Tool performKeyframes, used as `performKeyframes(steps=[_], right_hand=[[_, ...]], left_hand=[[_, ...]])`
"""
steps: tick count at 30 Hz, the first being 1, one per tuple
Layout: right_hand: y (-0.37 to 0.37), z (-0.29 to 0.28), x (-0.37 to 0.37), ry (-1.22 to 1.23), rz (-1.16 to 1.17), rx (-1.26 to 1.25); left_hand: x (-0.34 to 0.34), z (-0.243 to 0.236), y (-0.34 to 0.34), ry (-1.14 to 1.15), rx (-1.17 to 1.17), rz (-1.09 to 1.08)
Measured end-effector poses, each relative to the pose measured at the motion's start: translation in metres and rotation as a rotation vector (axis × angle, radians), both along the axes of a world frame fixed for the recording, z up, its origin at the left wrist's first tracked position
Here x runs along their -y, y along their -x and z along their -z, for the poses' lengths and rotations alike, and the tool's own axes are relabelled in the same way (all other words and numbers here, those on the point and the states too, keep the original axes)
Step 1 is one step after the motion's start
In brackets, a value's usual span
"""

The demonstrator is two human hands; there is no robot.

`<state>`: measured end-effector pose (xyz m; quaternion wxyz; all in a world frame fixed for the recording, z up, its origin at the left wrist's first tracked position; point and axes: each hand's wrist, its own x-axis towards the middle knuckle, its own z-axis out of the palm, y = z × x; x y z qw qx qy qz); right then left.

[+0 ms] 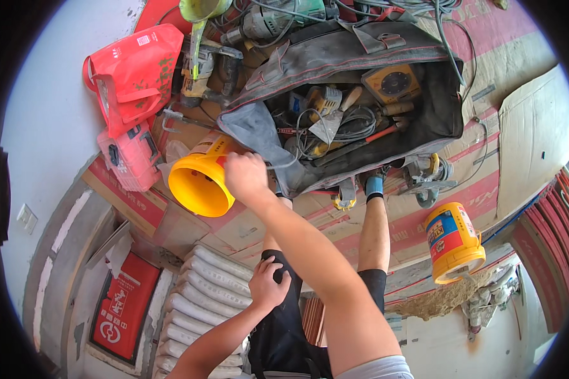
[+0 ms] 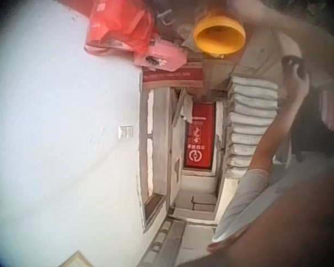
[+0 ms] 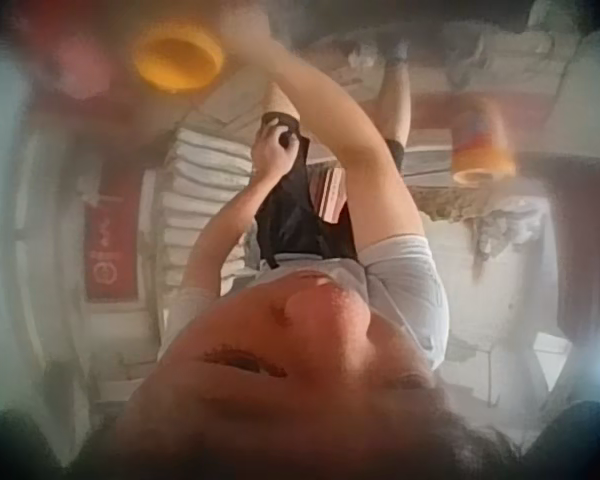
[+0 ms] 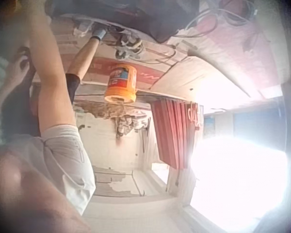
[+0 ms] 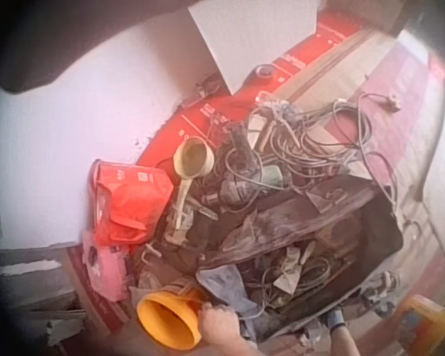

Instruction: The person sits on the floor and uses a screwdriver to connect blue electrical wires to the terminals of a white electrical outlet. They strip the wire ends, insert them into the terminal slots, and tighten the screws to secure the connections.

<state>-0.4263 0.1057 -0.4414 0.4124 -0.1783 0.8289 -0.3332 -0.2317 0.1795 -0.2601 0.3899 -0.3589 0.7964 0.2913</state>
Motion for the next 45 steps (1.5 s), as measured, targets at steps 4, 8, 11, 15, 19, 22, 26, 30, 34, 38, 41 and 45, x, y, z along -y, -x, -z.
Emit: performKeyframes(steps=[4,8,11,15,19,22,26,30,34,38,41,45], right_hand=[[-0.001,-0.028,-0.071,-0.109,-0.185,0.002],[-0.005,-0.054,-0.159,-0.021,-0.163,-0.213],[0.005,-0.090,-0.217,-0.083,-0.112,-0.196],[0.045,-0.108,-0.258,-0.144,-0.031,-0.167],[0.091,-0.031,-0.236,-0.075,0.046,-0.201],[0.133,0.052,-0.183,-0.138,0.040,-0.282],[0.144,0.126,-0.160,-0.323,-0.067,-0.382],[0.125,0.121,-0.165,-0.278,-0.037,-0.407],[0.117,0.080,-0.184,-0.195,-0.078,-0.348],[0.100,0.047,-0.186,-0.184,-0.101,-0.366],[0.105,0.051,-0.177,-0.274,-0.233,-0.444],[0.143,0.083,-0.128,-0.452,-0.667,-0.332]], left_hand=[[0.003,-0.004,0.008,0.013,-0.006,-0.012],[0.006,-0.008,0.020,0.043,-0.079,-0.075],[0.002,-0.019,0.031,0.075,-0.125,-0.130],[-0.018,-0.022,0.030,0.132,-0.109,-0.122],[-0.046,-0.012,0.011,0.146,-0.032,-0.035],[-0.050,-0.006,0.004,0.163,-0.031,-0.009],[-0.053,-0.001,0.006,0.140,-0.054,-0.013],[-0.052,0.004,0.005,0.145,-0.033,0.045],[-0.049,0.004,0.005,0.142,-0.005,0.063],[-0.042,0.003,0.010,0.114,0.014,0.058],[-0.035,0.000,0.017,0.095,0.002,0.034],[-0.030,0.000,0.020,0.118,-0.018,0.074]])
